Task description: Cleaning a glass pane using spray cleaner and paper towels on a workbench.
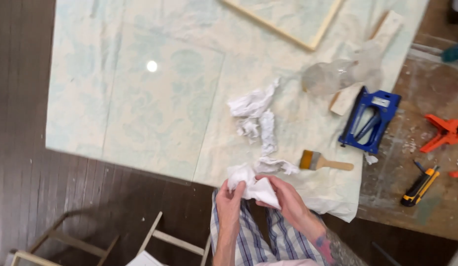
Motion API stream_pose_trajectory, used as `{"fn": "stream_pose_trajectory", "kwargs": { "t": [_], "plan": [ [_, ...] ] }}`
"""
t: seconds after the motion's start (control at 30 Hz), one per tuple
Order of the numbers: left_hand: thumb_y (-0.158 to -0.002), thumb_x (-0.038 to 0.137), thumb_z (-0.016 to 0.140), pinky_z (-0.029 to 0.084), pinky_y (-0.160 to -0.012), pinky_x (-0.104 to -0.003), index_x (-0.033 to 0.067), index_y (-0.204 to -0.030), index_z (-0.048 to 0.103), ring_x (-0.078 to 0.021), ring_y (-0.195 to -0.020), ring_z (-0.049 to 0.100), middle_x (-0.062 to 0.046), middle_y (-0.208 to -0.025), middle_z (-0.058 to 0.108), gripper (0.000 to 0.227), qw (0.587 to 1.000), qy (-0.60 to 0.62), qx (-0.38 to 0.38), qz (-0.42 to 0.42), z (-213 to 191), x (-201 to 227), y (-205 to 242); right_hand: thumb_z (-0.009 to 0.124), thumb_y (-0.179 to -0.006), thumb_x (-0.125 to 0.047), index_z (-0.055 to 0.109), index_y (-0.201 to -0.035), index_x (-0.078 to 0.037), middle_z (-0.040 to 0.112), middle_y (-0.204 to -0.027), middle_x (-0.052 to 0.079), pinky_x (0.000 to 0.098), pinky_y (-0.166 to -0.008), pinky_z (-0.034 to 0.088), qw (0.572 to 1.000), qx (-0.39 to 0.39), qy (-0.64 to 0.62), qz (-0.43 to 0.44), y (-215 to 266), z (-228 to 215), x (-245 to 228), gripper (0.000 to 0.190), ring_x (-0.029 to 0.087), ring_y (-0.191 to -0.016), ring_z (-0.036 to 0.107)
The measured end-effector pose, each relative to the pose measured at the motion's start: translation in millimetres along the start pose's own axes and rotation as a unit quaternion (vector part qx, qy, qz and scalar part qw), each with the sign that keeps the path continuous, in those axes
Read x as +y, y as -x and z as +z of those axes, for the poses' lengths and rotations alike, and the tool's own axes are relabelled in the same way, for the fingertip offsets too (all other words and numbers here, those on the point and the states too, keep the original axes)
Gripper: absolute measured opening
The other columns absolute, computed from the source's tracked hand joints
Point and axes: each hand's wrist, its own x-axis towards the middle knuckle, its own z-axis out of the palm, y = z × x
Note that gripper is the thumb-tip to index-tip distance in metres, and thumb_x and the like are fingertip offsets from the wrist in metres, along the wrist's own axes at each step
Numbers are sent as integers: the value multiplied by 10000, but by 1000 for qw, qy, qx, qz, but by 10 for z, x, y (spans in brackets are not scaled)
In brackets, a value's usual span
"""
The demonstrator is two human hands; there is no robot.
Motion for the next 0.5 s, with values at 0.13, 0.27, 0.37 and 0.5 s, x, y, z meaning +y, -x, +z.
{"fn": "stream_pose_trajectory", "kwargs": {
  "t": [0.13, 0.27, 0.37, 0.5],
  "plan": [
    [-820, 179, 720, 542, -988, -343, 15, -1619, 201, -243, -1095, 697, -195, -1357, 687, 967, 991, 58, 62, -99, 208, 12, 152, 634, -932, -220, 772, -1254, -111, 780, -1160, 30, 232, -726, 445, 981, 19, 174, -80, 6, -401, 251, 368, 127, -870, 607],
    [-914, 165, 638, 591, -912, -393, 44, -1454, 506, -276, -1048, 707, -190, -1249, 724, 570, 999, 26, 11, -41, 277, -163, 275, 756, -864, -70, 768, -1126, -64, 832, -1102, 109, 318, -839, 665, 980, 52, 155, -116, -19, -442, 351, 262, 219, -1005, 793],
    [-885, 175, 689, 601, -951, -402, 23, -1358, 584, -283, -1083, 716, -186, -1243, 737, 508, 999, -6, -17, -42, 259, -264, 289, 738, -883, -68, 757, -1092, -77, 816, -1071, 96, 320, -819, 677, 975, 45, 164, -145, -8, -427, 347, 210, 224, -954, 793],
    [-873, 72, 714, 532, -1028, -335, -1, -1263, 710, -220, -1136, 701, -154, -1226, 783, 396, 999, -26, -14, 17, 97, -532, 118, 796, -848, -194, 832, -1106, -93, 847, -1107, 8, 234, -927, 574, 926, 44, 267, -263, -102, -791, 162, 279, 73, -972, 736]
  ]
}}
